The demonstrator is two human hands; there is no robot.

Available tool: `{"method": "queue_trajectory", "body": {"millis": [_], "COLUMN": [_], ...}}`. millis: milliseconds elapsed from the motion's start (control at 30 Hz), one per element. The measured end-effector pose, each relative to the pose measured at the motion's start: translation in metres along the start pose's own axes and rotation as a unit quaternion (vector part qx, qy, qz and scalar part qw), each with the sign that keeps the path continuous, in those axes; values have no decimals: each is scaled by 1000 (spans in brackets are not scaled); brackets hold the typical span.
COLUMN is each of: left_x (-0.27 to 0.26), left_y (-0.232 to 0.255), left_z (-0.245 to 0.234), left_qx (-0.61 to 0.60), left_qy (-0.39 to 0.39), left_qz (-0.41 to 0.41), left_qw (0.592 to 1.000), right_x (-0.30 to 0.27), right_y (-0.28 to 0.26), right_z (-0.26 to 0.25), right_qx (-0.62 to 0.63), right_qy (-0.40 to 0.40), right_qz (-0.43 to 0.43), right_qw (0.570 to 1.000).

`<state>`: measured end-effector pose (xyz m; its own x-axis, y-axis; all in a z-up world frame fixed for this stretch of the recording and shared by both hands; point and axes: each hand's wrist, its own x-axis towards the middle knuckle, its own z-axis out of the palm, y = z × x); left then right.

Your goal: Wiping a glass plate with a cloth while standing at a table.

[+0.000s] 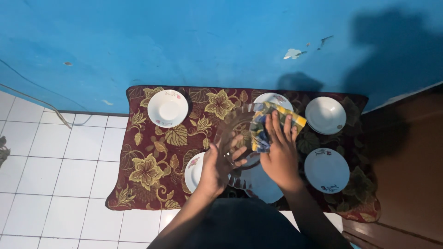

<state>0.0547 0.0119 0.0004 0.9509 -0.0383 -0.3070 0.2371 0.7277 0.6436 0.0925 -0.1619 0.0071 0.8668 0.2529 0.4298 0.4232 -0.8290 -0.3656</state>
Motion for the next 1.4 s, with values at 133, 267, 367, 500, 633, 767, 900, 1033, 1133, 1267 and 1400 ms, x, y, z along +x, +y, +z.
{"method": "queue_trajectory", "body": {"millis": [133,267,367,500,633,767,900,1033,1133,1267,1400], "left_x": [6,16,17,-2,3,10,12,11,8,2,-10], "left_y": [-8,-20,-15,24,21,19,11,6,2,4,27], "left_z": [-3,-4,7,36,16,-4,-19,-2,-5,8,39], "left_qx": [-30,-44,-70,-97,-98,-44,-20,-50,-7,-4,5], "left_qy": [-2,23,53,61,59,-101,-93,54,28,9,50], "left_qz": [-19,-32,-20,24,31,67,46,44,20,-1,-25], "left_qw": [999,998,996,993,993,992,994,996,999,1000,998], "right_x": [7,17,13,-6,-20,-40,-42,-42,-20,13,20], "right_y": [3,-2,-23,-39,-32,-10,2,51,51,21,-8], "right_z": [7,25,27,27,12,2,-20,-5,-8,-10,9], "right_qx": [10,83,149,161,206,154,61,-4,-43,27,113], "right_qy": [10,-1,-32,-58,-110,-153,-128,-178,-147,-70,-37], "right_qz": [-4,-28,-67,-128,-141,-229,-221,-179,-123,-93,-117], "right_qw": [1000,996,986,977,962,949,965,968,981,993,986]}}
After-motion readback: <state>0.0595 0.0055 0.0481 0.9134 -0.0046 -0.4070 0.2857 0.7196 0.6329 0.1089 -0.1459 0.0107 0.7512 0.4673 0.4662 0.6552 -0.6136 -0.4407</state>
